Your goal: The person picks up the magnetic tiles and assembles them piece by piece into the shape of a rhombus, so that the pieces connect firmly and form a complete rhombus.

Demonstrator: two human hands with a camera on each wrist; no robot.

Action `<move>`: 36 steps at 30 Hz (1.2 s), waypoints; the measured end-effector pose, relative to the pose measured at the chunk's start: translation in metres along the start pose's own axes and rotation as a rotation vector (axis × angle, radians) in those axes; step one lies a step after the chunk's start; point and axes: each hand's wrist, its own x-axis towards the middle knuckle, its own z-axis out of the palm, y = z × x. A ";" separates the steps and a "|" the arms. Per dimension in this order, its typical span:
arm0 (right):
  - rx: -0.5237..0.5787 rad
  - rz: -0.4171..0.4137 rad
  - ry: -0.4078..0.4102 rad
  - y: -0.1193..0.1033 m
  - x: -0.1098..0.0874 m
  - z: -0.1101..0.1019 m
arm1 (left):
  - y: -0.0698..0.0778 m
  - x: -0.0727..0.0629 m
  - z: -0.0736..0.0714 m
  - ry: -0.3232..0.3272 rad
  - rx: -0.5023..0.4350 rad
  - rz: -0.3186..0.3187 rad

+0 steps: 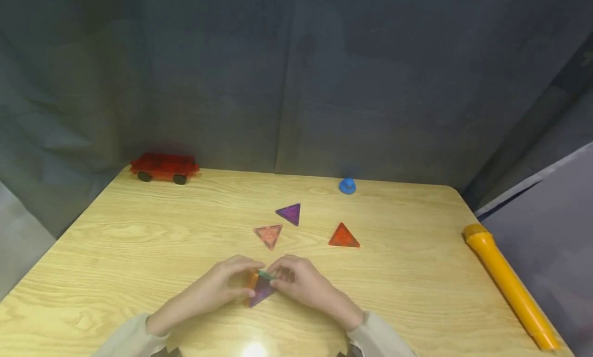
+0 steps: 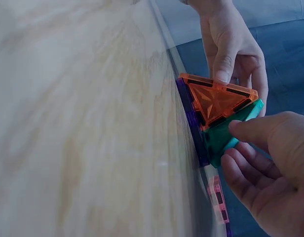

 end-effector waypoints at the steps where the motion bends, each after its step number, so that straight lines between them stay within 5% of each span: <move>1: 0.000 0.001 0.004 0.000 0.000 0.000 | 0.000 0.000 0.000 -0.001 0.007 0.010; 19: 0.043 0.013 -0.053 -0.007 -0.002 0.000 | -0.002 0.000 -0.004 -0.038 -0.010 -0.052; 27: -0.045 -0.007 -0.017 -0.009 -0.001 -0.007 | -0.001 0.001 -0.008 -0.028 0.011 -0.079; 36: -0.133 0.069 0.003 -0.004 -0.003 -0.015 | -0.007 0.001 -0.015 -0.001 0.028 -0.110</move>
